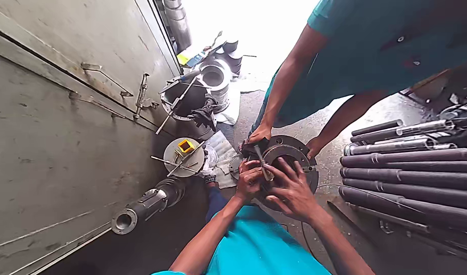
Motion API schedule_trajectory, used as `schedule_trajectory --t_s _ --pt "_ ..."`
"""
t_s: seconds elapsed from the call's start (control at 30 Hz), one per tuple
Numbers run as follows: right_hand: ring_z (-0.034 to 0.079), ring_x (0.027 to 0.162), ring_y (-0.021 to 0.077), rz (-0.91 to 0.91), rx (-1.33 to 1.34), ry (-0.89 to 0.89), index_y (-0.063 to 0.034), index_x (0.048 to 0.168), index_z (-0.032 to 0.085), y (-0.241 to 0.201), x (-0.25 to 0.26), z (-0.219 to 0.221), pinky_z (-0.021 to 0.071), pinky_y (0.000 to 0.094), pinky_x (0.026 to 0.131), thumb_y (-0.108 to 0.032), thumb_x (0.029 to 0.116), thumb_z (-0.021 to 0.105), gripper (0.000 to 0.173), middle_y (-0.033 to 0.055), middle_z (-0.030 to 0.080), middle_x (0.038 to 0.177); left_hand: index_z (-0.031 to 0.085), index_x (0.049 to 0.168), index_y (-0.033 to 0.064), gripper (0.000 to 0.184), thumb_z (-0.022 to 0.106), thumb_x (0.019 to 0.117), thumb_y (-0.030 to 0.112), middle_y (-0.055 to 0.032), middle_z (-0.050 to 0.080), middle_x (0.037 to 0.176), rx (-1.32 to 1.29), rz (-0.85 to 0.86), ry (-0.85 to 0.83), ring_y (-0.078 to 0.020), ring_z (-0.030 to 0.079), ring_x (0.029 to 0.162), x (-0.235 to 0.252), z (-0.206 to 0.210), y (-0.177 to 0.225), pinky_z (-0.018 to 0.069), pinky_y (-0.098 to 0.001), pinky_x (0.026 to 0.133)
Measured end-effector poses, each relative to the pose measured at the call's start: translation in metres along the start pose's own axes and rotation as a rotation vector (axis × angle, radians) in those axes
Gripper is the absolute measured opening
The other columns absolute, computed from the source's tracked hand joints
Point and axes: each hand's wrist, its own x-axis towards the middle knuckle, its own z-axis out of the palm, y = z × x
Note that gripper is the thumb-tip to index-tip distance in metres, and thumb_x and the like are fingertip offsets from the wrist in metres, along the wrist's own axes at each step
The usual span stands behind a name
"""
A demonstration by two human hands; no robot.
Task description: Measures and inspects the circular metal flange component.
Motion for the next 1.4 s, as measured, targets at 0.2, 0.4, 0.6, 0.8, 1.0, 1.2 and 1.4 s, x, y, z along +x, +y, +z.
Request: schedule_trajectory --t_s 0.2,0.4,0.6,0.8,1.0,1.2,1.4 --pt "0.021 0.156 0.0405 0.254 -0.12 0.043 -0.0131 0.104 0.073 -0.003 0.035 0.002 0.0194 0.071 0.12 -0.062 0.1014 0.041 0.059 0.0126 0.036 0.165 0.082 0.092 0.0104 0.024 0.061 0.0941 0.02 -0.0047 0.079 0.101 -0.015 0.017 0.006 -0.0266 0.066 0.12 0.001 0.001 -0.001 0.0281 -0.0559 0.12" --pt "0.022 0.155 0.0409 -0.006 -0.049 -0.033 -0.0329 0.103 0.075 0.002 -0.002 -0.003 0.0144 0.0775 0.116 -0.062 0.0995 0.048 0.04 0.0054 0.043 0.162 0.082 0.095 0.0103 0.02 0.063 0.0915 0.014 -0.0032 0.079 0.102 -0.016 0.011 -0.014 -0.023 0.065 0.122 -0.003 0.001 -0.006 0.0278 -0.0538 0.121" --pt "0.025 0.154 0.0424 0.238 -0.123 0.124 -0.0137 0.087 0.072 0.007 0.031 -0.007 0.0225 0.0704 0.118 -0.054 0.1002 0.049 0.048 0.0129 0.042 0.161 0.083 0.096 0.0134 0.02 0.064 0.0931 0.02 -0.0002 0.079 0.104 -0.03 0.006 0.005 -0.0208 0.065 0.121 0.001 0.003 -0.003 0.0287 -0.0521 0.12" --pt "0.026 0.154 0.0412 0.061 -0.091 -0.049 -0.041 0.128 0.069 -0.024 0.027 0.012 0.0209 0.076 0.114 -0.057 0.1018 0.045 0.039 0.0057 0.043 0.162 0.082 0.092 0.009 0.028 0.062 0.0953 0.028 -0.0044 0.079 0.1 -0.006 0.011 0.005 -0.0243 0.067 0.117 0.002 -0.001 0.0 0.0307 -0.0524 0.118" --pt "0.029 0.153 0.0406 0.067 -0.043 0.07 -0.027 0.088 0.078 -0.001 -0.012 -0.007 0.0164 0.0758 0.117 -0.063 0.1022 0.042 0.053 0.006 0.05 0.157 0.082 0.093 0.0122 0.021 0.062 0.0931 0.011 -0.0015 0.079 0.101 -0.029 0.0 0.021 -0.0221 0.064 0.121 0.003 0.002 -0.002 0.0298 -0.0537 0.119" --pt "0.026 0.153 0.0435 0.286 -0.085 0.086 -0.027 0.126 0.072 -0.009 0.041 -0.001 0.0221 0.0731 0.117 -0.057 0.1028 0.042 0.048 0.0145 0.041 0.161 0.081 0.088 0.0089 0.018 0.065 0.0899 0.016 -0.0039 0.079 0.093 -0.005 -0.017 -0.011 -0.023 0.068 0.113 0.001 -0.001 0.002 0.0314 -0.0534 0.118" --pt "0.03 0.153 0.0376 0.017 0.026 0.003 -0.0272 0.099 0.077 -0.026 0.005 0.005 0.0168 0.0763 0.117 -0.058 0.1039 0.042 0.046 0.0052 0.049 0.158 0.081 0.09 0.006 0.018 0.066 0.0917 0.015 -0.0065 0.079 0.096 -0.041 -0.046 0.006 -0.025 0.067 0.116 0.005 -0.008 0.003 0.0352 -0.0514 0.117"
